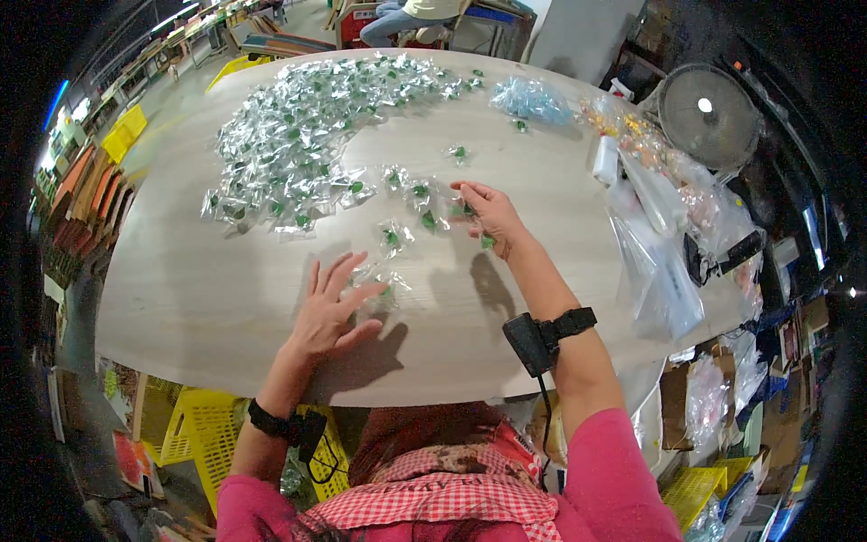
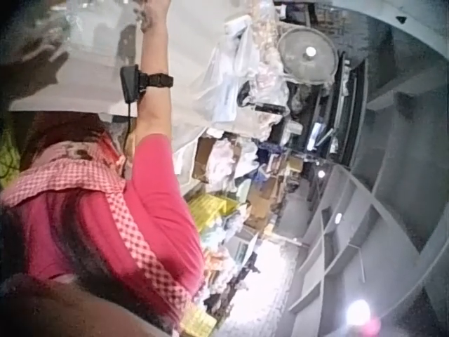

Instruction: The recorder is sorting and packaging small green plastic components into plastic bags.

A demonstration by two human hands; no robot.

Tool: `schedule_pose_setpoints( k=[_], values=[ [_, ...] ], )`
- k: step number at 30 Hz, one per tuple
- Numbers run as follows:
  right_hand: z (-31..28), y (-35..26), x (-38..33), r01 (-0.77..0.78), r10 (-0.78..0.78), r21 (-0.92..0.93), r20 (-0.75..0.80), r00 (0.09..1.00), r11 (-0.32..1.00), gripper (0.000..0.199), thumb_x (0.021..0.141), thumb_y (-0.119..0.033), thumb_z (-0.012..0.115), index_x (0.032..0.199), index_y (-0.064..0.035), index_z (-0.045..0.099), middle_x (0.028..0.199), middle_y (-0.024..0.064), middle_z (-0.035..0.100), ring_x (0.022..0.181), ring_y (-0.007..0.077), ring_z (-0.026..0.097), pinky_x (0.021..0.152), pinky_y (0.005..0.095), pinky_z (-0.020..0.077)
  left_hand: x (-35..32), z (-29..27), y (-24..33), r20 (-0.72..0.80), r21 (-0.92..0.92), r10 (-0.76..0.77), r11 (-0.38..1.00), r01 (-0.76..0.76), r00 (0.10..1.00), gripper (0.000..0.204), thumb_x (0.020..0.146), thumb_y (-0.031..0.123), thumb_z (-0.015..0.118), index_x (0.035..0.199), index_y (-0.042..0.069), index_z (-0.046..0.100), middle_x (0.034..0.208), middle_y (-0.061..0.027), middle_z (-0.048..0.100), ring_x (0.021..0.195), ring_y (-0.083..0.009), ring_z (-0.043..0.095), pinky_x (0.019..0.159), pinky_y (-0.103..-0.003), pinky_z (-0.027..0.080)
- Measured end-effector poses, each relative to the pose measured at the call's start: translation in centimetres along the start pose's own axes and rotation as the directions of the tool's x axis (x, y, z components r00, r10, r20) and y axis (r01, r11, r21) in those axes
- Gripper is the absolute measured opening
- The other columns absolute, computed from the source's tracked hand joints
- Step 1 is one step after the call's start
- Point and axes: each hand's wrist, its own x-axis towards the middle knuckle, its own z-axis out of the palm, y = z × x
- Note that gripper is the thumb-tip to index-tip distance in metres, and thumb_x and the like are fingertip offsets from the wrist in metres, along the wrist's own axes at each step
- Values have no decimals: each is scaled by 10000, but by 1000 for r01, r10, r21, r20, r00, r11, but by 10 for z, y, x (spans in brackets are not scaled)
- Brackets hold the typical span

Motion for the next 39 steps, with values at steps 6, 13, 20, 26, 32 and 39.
schedule_pose_setpoints(
  k=[6,13,20,26,32,39],
  values=[
    [0,7,38,-15,22,131,-54,998,991,238,940,-318,597,1038,-108,651,837,-7,585,662,112,580,509,252,421,2,1,0,215,86,55,993,-75,975,470,919,481,504,1350,294,516,1491,-30,394,1406,-329,284,1125,-632,122],
    [50,-25,57,-114,131,333,-29,991,936,401,990,-416,416,1102,-61,564,721,17,486,554,106,440,417,221,306,0,0,-2,222,63,23,997,-38,975,475,919,469,508,1353,274,511,1459,-25,429,1393,-298,308,1129,-616,126],
    [25,-23,63,-156,27,634,209,978,758,527,1007,-468,281,1201,-48,534,770,55,488,588,135,427,426,234,291,3,1,-2,195,15,25,999,-29,980,474,911,480,525,1336,268,536,1437,-18,455,1387,-279,322,1135,-602,109],
    [18,-25,63,-132,35,556,181,983,821,552,1017,-480,254,1210,-63,560,770,54,491,570,130,401,429,233,282,3,3,-3,201,-5,15,1000,-14,979,466,921,482,507,1339,276,533,1437,-15,454,1389,-276,318,1138,-605,109],
    [39,-32,59,-35,15,273,74,997,961,536,987,-528,360,1127,-107,660,767,40,532,595,120,428,442,208,269,1,1,-4,195,3,12,1000,-13,981,461,927,489,496,1334,275,539,1440,-18,454,1386,-270,328,1143,-593,114],
    [39,32,65,320,-545,-861,61,836,395,439,851,-486,614,1132,-155,680,975,128,566,850,286,628,713,377,510,1,-3,1,230,-9,-3,1000,5,973,451,935,454,497,1349,277,524,1467,-27,425,1392,-281,319,1144,-583,116]
  ],
)
